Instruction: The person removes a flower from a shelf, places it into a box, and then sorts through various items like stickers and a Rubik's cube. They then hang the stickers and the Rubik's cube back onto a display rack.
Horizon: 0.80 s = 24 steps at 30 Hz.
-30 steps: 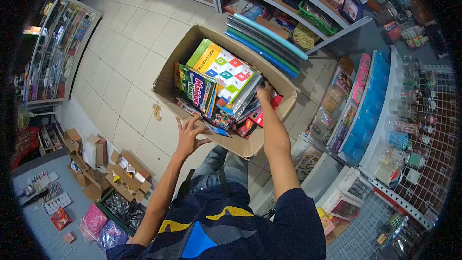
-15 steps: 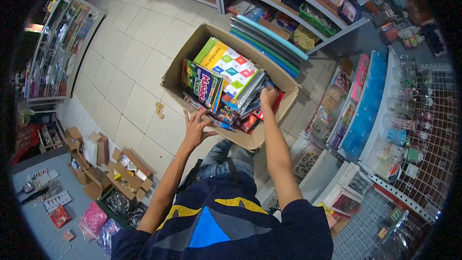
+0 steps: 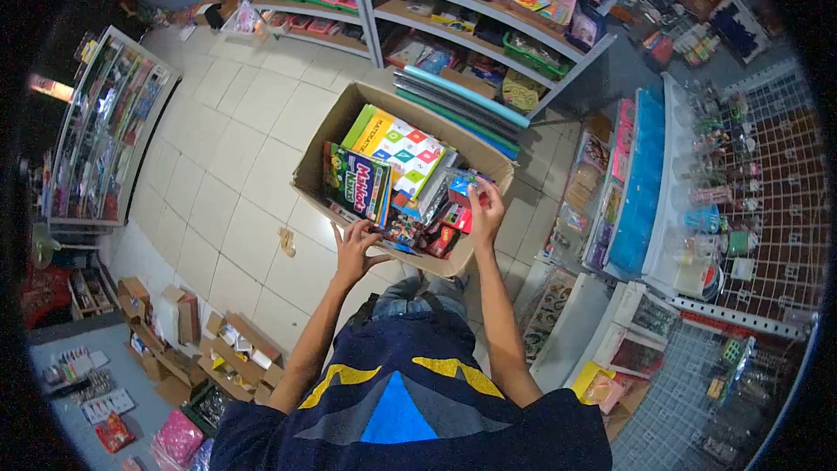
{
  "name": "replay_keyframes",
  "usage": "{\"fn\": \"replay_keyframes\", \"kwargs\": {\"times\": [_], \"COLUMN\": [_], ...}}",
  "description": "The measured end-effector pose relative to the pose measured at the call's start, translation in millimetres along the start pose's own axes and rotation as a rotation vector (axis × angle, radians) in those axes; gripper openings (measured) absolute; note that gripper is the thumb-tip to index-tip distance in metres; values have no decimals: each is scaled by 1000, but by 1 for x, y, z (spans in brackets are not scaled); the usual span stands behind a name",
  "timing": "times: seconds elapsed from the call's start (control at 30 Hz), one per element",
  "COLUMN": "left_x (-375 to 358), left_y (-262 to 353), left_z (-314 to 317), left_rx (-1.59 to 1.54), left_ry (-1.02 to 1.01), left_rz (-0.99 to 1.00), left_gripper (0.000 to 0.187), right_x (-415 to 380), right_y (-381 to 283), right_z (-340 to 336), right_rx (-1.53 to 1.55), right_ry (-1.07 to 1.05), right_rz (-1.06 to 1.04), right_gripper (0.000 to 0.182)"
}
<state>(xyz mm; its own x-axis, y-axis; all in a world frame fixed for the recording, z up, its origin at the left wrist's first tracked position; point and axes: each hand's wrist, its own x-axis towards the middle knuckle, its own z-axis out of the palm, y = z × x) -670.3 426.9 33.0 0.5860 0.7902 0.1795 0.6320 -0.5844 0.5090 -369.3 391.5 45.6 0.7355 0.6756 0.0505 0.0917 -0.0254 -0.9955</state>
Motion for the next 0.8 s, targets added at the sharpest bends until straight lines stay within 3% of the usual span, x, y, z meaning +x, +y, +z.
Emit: {"fn": "replay_keyframes", "kwargs": {"times": [0.07,0.27,0.47,0.57,0.7,0.8], "left_x": [0,-1,0,-1,0,-1], "left_y": [2,6,11,12,15,11], "left_z": [-2,-2,-7,-7,-8,-4], "left_rx": [-1,10,25,27,17,46], "left_ry": [6,25,24,16,18,21], "left_rz": [6,10,16,30,41,51], "left_gripper": [46,47,43,42,43,48], "right_x": [-4,-10,-19,-27,-25,-26], "right_y": [-27,-65,-76,-71,-53,-69], "right_z": [-9,-24,-27,-32,-45,-47], "right_rx": [242,283,641,1100,1638,1715], "right_ry": [-55,-90,-92,-66,-363,-193], "right_rz": [152,117,233,469,396,444], "right_gripper": [41,56,42,41,44,49]}}
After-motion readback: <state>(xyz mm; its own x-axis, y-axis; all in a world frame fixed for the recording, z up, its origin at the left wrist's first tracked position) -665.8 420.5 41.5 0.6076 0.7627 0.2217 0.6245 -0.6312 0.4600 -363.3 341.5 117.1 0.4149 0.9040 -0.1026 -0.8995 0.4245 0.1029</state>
